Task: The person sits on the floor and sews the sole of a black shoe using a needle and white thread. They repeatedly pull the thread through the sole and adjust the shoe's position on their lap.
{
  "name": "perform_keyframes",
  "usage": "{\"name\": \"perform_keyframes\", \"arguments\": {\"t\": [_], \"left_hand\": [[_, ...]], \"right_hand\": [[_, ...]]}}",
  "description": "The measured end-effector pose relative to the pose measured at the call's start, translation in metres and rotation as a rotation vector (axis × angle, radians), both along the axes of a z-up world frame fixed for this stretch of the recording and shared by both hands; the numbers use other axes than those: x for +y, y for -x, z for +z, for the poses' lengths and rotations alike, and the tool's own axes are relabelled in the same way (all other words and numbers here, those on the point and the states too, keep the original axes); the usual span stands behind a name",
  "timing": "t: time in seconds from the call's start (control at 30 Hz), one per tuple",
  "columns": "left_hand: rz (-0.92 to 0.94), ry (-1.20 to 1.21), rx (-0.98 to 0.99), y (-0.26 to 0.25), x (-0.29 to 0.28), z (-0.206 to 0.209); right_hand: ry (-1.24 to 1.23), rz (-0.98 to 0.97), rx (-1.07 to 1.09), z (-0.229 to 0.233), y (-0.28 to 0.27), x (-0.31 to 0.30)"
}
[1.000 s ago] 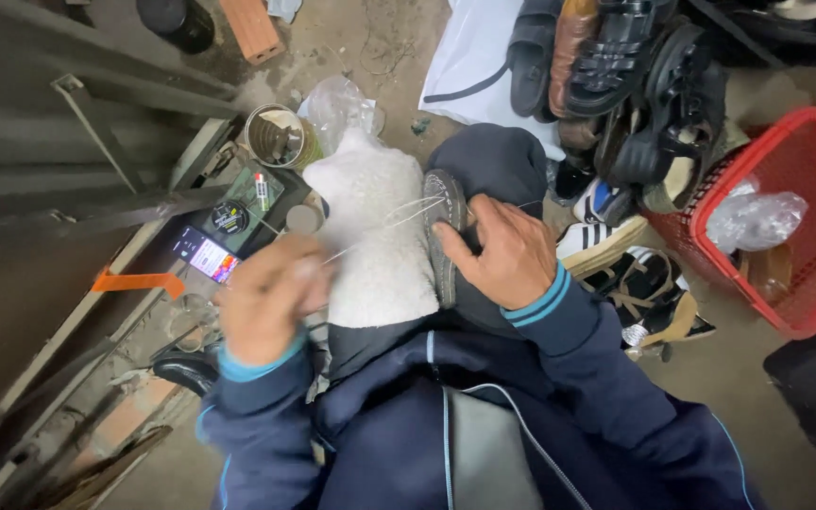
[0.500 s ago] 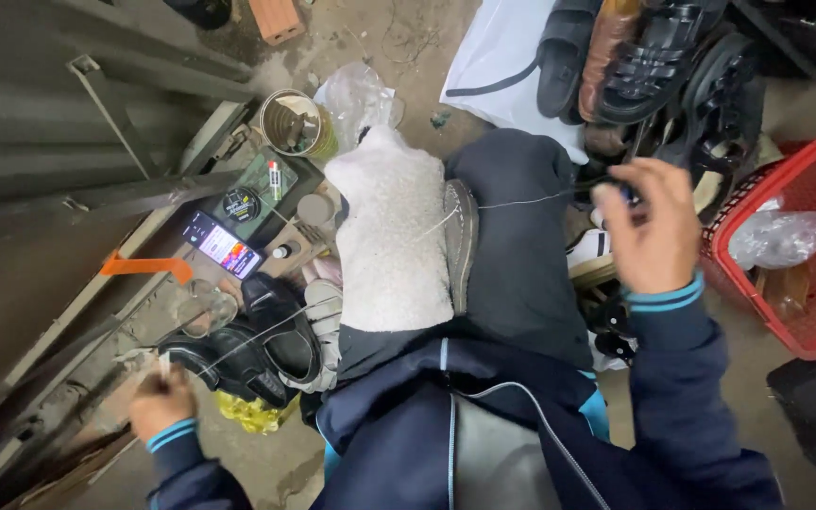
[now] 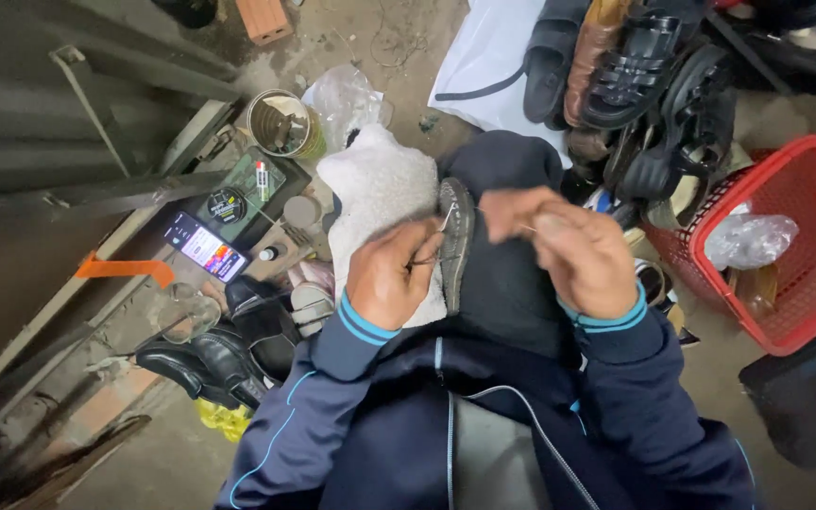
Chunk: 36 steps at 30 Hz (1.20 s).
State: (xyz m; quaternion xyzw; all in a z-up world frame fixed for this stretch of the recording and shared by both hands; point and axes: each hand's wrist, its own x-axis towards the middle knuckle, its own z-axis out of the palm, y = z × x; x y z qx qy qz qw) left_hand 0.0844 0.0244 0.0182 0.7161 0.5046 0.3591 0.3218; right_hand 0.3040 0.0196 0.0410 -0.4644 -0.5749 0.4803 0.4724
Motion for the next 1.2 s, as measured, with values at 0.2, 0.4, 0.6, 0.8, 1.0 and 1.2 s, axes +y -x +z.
{"name": "perform_keyframes", "arguments": {"t": [0.2, 0.4, 0.6, 0.8, 1.0, 1.2], "left_hand": [[-0.005, 0.073, -0.067, -0.006, -0.004, 0.003], [-0.046, 0.045, -0.061, -0.019, -0.002, 0.01], [-0.083, -0.019, -0.01, -0.028, 0.002, 0.014], [-0.082, 0.072, 0.103, -0.009, -0.001, 0.03], [-0.115, 0.054, 0.027, -0.009, -0.009, 0.052], [-0.187, -0.069, 0.145, -0.021, -0.007, 0.032]], "right_hand": [[0.035, 0.066, 0.172, -0.031, -0.009, -0.001], [-0.262, -0.032, -0.681, -0.032, 0.01, -0.017], [-0.292, -0.17, -0.791, -0.03, 0.014, -0.027], [-0.148, -0.296, -0.888, -0.047, 0.013, -0.035], [0.004, -0.266, -0.788, -0.052, -0.015, -0.028], [0.148, -0.172, -0.653, -0.042, -0.019, -0.024]]}}
